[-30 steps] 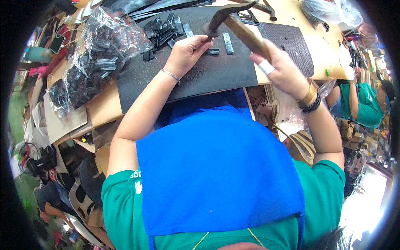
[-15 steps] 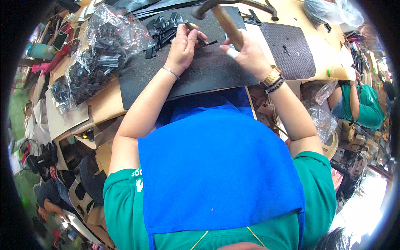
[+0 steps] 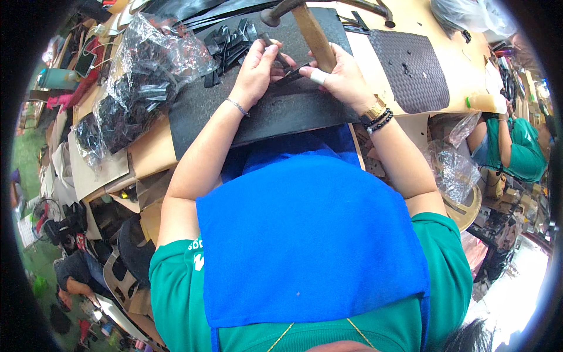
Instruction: The person uses a hammer and a metal tool to cut small pieces from a black sheet of material on a workbench. They repeatedly position the tool on the material and strike it with the hammer to separate the pieces, then gather the cut fragments.
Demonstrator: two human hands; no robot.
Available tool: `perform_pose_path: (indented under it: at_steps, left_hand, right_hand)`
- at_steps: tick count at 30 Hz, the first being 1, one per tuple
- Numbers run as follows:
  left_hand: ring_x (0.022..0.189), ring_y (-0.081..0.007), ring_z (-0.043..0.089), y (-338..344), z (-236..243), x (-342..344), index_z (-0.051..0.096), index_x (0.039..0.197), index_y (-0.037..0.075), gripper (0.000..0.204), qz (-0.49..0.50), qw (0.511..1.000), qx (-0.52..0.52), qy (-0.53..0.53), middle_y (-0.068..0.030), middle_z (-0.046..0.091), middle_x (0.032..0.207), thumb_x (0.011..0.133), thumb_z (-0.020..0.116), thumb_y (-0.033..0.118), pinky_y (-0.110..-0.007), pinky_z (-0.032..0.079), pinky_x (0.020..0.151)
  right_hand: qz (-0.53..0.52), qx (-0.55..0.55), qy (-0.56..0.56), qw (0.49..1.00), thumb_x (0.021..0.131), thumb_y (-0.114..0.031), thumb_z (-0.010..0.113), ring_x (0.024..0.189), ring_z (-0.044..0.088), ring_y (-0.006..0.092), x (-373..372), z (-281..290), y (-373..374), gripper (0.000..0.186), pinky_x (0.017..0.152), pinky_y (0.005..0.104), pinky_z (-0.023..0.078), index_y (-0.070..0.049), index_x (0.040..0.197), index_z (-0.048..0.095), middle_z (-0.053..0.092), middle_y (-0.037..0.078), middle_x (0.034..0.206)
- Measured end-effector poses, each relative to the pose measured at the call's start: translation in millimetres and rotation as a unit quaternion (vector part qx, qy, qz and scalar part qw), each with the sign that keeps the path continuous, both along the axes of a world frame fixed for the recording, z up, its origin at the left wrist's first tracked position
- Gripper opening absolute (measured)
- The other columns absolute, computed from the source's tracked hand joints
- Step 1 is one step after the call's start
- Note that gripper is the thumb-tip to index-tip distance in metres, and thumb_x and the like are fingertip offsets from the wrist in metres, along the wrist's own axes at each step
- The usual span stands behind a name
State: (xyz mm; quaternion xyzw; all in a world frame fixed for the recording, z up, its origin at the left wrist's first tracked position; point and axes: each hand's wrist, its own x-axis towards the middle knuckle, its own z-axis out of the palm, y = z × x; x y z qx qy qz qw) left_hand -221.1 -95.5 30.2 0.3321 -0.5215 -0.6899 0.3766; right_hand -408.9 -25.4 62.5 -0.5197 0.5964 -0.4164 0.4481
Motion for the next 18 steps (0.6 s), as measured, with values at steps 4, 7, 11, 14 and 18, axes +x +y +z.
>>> perform_pose_path:
  at_steps: [4,7,11,14,18]
  left_hand:
    - [0.077,-0.0167,0.062,-9.1,2.3,0.0,0.045,0.113,0.01,0.021,0.13,0.98,0.041,0.143,-0.0051,0.058,0.089,0.105,0.036,0.028,-0.034,0.053,0.071]
    - [0.078,-0.0169,0.059,-39.0,-14.9,3.3,0.054,0.109,0.007,0.019,0.06,0.99,-0.129,0.024,-0.0037,0.057,0.09,0.101,0.047,0.023,-0.032,0.051,0.077]
    - [0.095,-0.0246,0.066,-34.1,3.8,-35.2,0.063,0.111,0.011,0.024,-0.072,0.832,-0.509,-0.208,-0.0076,0.065,0.113,0.088,0.061,0.015,-0.034,0.053,0.083]
    - [0.095,-0.0286,0.066,-34.1,7.9,-58.3,0.063,0.115,0.018,0.027,-0.182,0.709,-0.593,-0.336,-0.0015,0.061,0.123,0.089,0.06,0.017,-0.037,0.055,0.081]
    - [0.088,-0.0279,0.067,-40.2,15.8,-64.4,0.065,0.112,0.017,0.024,-0.19,0.683,-0.605,-0.363,-0.0024,0.063,0.112,0.09,0.06,0.026,-0.038,0.055,0.075]
  right_hand:
    - [-0.042,-0.047,0.035,0.997,0.078,-0.024,0.08,0.062,0.058,0.0074,-32.1,6.8,-11.1,0.041,0.054,0.0235,0.048,-0.001,0.104,0.058,0.064,0.005,0.083]
    - [-0.121,-0.097,0.125,0.98,0.077,-0.026,0.082,0.057,0.056,0.0062,-75.1,-1.5,-46.0,0.045,0.05,0.0219,0.046,-0.003,0.109,0.059,0.064,0.001,0.08]
    - [-0.216,-0.091,0.219,0.947,0.075,-0.039,0.08,0.054,0.059,0.0099,-120.4,3.2,-74.1,0.046,0.052,0.0258,0.048,-0.001,0.094,0.064,0.063,0.004,0.065]
    - [-0.236,-0.005,0.286,0.929,0.076,-0.044,0.078,0.054,0.062,0.0123,-145.0,4.7,-69.5,0.047,0.055,0.0292,0.05,-0.001,0.089,0.066,0.062,0.005,0.058]
    - [-0.234,-0.013,0.178,0.956,0.078,-0.042,0.077,0.055,0.061,0.0104,-139.2,-0.7,-28.0,0.048,0.052,0.0251,0.048,0.001,0.096,0.064,0.066,0.007,0.072]
